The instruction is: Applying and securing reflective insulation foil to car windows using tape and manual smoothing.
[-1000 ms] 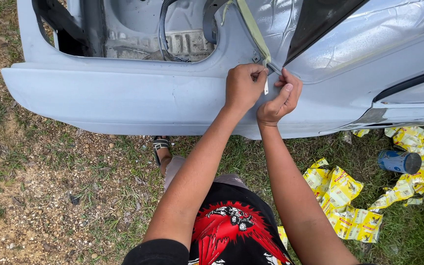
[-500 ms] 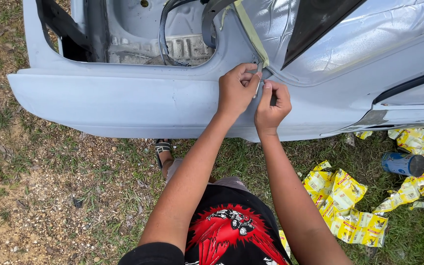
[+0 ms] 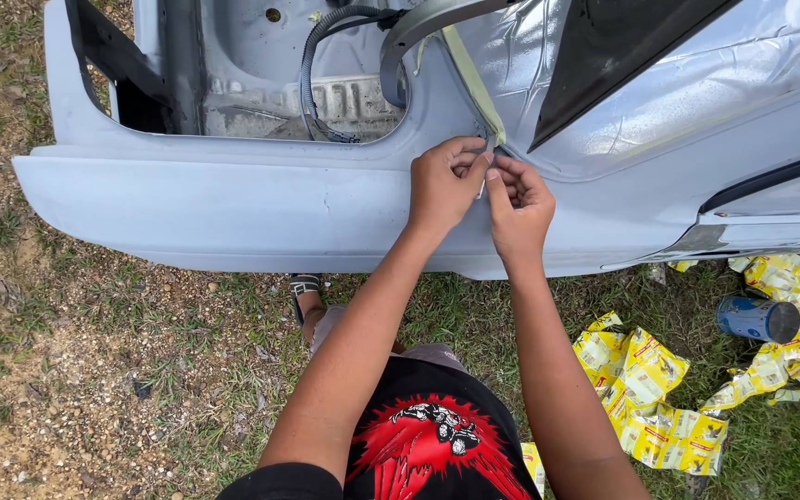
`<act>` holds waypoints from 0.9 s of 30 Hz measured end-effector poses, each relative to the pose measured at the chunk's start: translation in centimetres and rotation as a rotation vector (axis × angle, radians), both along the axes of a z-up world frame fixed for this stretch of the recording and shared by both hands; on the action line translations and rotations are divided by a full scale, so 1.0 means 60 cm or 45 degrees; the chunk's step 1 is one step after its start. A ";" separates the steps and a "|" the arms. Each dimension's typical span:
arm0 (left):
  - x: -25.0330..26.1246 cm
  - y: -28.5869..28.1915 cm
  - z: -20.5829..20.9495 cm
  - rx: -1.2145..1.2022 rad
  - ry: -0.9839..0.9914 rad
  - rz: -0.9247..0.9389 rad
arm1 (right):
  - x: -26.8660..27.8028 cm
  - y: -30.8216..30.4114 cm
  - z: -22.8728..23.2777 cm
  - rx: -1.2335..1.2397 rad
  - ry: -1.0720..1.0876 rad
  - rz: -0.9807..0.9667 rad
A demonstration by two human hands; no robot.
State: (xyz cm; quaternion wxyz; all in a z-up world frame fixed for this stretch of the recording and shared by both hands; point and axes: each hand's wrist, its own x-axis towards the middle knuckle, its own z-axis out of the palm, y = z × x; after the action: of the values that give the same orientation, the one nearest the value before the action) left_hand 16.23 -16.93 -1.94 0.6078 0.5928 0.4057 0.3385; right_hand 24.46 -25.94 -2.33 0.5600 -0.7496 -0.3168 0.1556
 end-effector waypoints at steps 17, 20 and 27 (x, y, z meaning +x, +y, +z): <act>0.068 0.149 -0.075 0.751 0.409 0.197 | -0.005 0.017 0.004 -0.018 0.294 -0.039; 0.082 0.179 -0.087 0.787 0.495 0.203 | -0.008 0.022 0.009 0.004 0.312 -0.076; 0.039 0.140 -0.067 0.927 0.461 0.185 | 0.005 0.016 -0.009 -0.091 0.139 -0.032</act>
State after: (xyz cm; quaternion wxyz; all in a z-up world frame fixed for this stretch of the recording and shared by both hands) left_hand 18.56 -8.52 -5.98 0.2519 0.7890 0.4005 0.3921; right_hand 24.78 -24.96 -2.88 0.5511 -0.7635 -0.2705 0.2002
